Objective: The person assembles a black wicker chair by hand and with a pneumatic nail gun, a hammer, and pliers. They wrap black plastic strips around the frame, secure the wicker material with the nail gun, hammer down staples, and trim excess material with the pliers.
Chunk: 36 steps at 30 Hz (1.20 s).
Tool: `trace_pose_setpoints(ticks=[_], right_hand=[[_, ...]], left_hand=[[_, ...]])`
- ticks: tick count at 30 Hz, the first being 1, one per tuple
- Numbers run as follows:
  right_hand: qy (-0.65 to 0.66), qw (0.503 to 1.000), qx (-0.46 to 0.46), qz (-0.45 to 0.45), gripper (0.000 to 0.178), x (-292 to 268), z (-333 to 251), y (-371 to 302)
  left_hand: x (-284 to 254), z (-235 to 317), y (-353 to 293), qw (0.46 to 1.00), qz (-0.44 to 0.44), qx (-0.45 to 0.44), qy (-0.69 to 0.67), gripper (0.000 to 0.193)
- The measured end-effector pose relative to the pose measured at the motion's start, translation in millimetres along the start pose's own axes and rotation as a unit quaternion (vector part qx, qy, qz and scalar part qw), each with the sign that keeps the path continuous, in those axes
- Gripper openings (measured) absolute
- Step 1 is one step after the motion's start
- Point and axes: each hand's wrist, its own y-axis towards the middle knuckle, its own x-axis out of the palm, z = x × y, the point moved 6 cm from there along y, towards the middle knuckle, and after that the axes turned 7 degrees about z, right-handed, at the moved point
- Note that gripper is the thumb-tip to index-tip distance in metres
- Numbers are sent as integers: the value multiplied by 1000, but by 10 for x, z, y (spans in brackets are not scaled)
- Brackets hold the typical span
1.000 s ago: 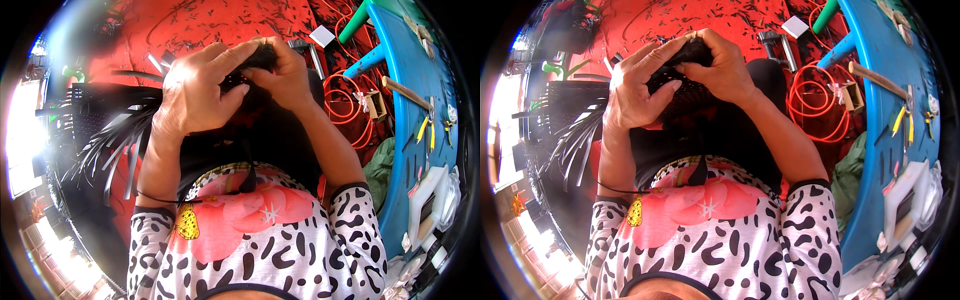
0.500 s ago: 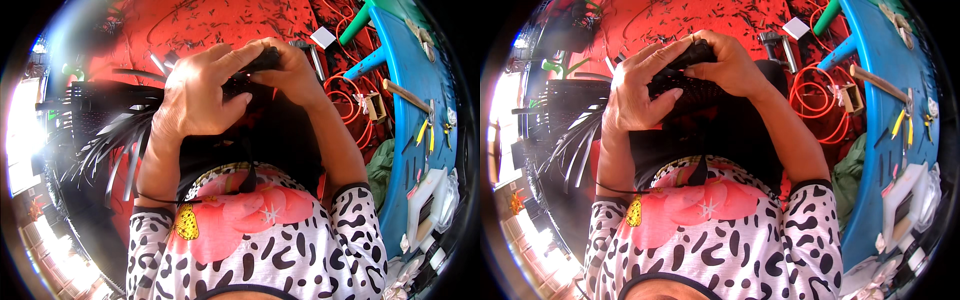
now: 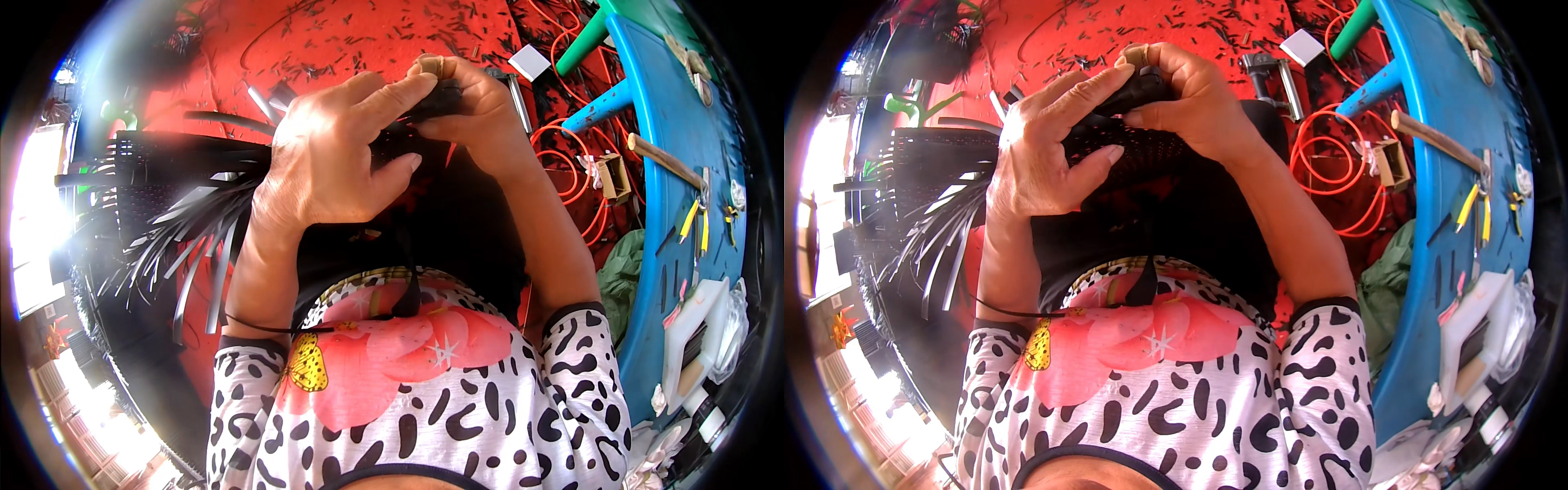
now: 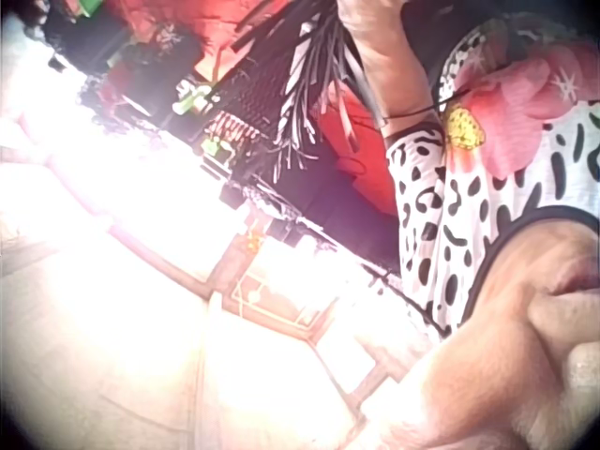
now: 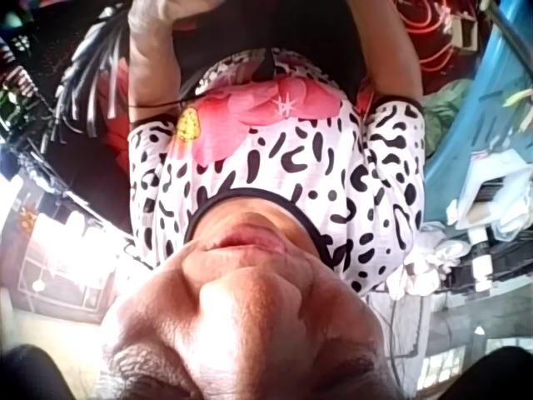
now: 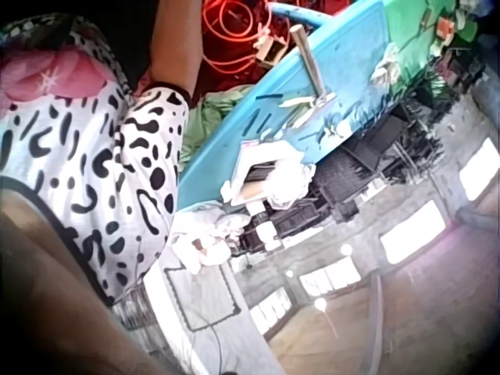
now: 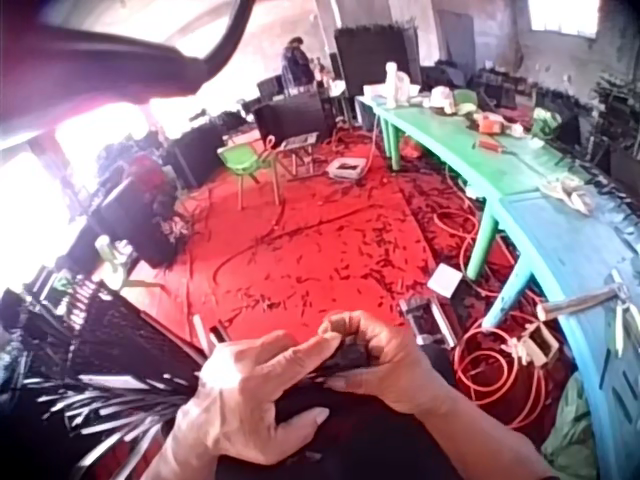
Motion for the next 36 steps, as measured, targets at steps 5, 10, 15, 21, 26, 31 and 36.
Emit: trace_pose_setpoints(ticks=[5, 10, 15, 21, 26, 31, 36], right_hand=[[57, 996, 35, -59, 49, -57, 35, 61], [60, 993, 56, -86, 52, -71, 8, 92], [-73, 988, 82, -107, 61, -34, -80, 118], [-284, 952, -117, 6, 51, 40, -166, 13], [-83, 996, -13, 19, 58, 17, -94, 7], [-33, 999, 36, -21, 64, -42, -40, 6], [-473, 787, -396, 12, 44, 226, -551, -155]], left_hand=[[3, 2, -5, 1000, 21, 8, 17, 65], [33, -29, -5, 997, 49, 15, 52, 57], [18, -78, 37, 999, 37, -33, 19, 47], [39, -132, 56, 997, 29, -71, 2, 44], [67, -123, 46, 996, 18, -85, -10, 44], [75, -129, 45, 995, 21, -92, -14, 43], [70, -169, 63, 995, 30, -90, -7, 37]])
